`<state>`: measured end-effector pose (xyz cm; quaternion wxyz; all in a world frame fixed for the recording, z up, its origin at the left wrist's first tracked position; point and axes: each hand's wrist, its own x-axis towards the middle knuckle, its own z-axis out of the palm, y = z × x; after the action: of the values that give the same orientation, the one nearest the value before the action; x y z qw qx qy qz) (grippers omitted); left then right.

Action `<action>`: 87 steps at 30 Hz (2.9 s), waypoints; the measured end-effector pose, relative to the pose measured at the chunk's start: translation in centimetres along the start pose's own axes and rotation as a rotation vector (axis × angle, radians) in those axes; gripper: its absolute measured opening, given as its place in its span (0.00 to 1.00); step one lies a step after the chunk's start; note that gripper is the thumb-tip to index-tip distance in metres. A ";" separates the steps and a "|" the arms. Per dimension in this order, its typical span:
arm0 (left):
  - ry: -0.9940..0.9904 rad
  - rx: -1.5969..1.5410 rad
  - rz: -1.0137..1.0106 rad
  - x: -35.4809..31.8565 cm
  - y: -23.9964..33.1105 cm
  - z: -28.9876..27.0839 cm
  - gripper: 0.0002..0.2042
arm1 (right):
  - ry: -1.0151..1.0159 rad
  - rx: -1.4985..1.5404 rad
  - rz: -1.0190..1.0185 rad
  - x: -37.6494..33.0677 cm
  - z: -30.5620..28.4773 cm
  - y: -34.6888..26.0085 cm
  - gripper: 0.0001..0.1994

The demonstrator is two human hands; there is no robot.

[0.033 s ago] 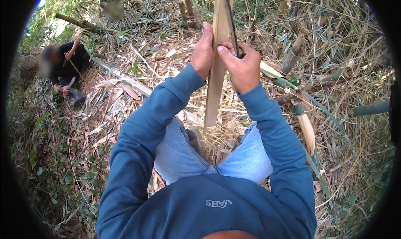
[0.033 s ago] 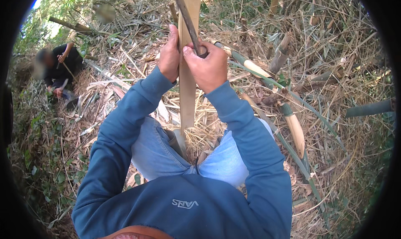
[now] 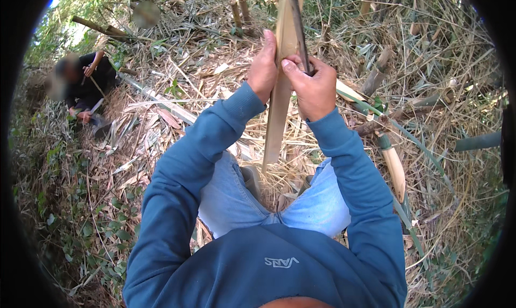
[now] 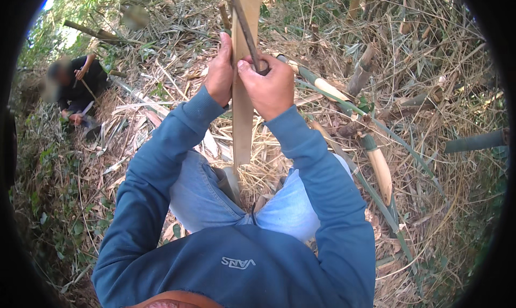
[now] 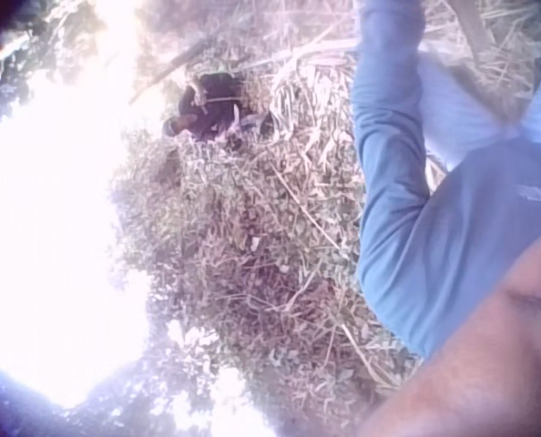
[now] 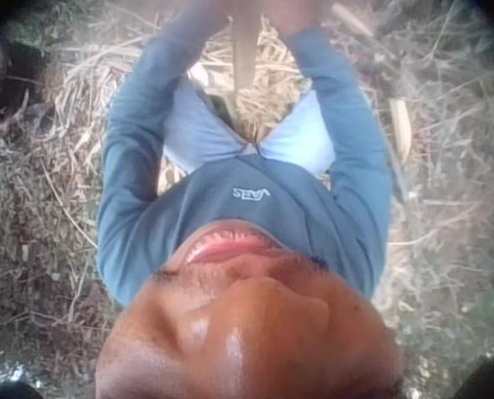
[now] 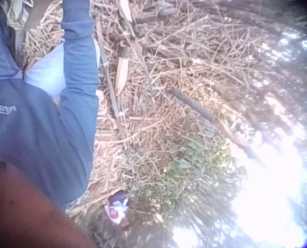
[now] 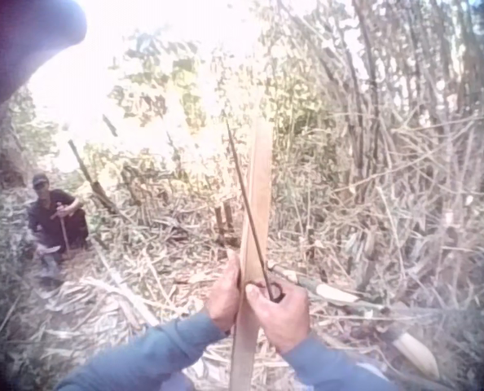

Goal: The person uses a machete to split a long bamboo stalk into thinner strips. They hold the bamboo with one hand and repeatedly strike it with the machete to separate the layers.

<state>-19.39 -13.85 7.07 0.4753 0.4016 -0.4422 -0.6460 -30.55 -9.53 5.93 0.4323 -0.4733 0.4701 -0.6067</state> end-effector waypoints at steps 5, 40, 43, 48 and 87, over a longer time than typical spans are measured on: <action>0.126 0.096 -0.060 -0.8 0.7 1.2 0.36 | 0.035 0.143 0.110 0.5 0.3 -0.1 0.13; -0.099 -0.159 0.037 2.2 1.5 -5.3 0.39 | 0.004 0.081 0.035 1.2 -1.3 1.3 0.10; -0.104 -0.200 0.050 2.0 2.0 -5.6 0.40 | -0.033 0.088 0.058 0.9 -1.5 1.2 0.11; -0.094 -0.142 0.074 1.4 2.1 -5.2 0.41 | -0.016 -0.024 0.014 0.8 -1.2 1.2 0.10; 0.104 0.062 0.044 1.2 0.7 -2.7 0.38 | 0.049 -0.272 -0.134 2.5 -1.9 2.5 0.14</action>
<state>-16.92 -15.64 6.79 0.4990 0.4394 -0.4455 -0.5995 -32.61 -12.11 3.65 0.3110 -0.5427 0.5258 -0.5764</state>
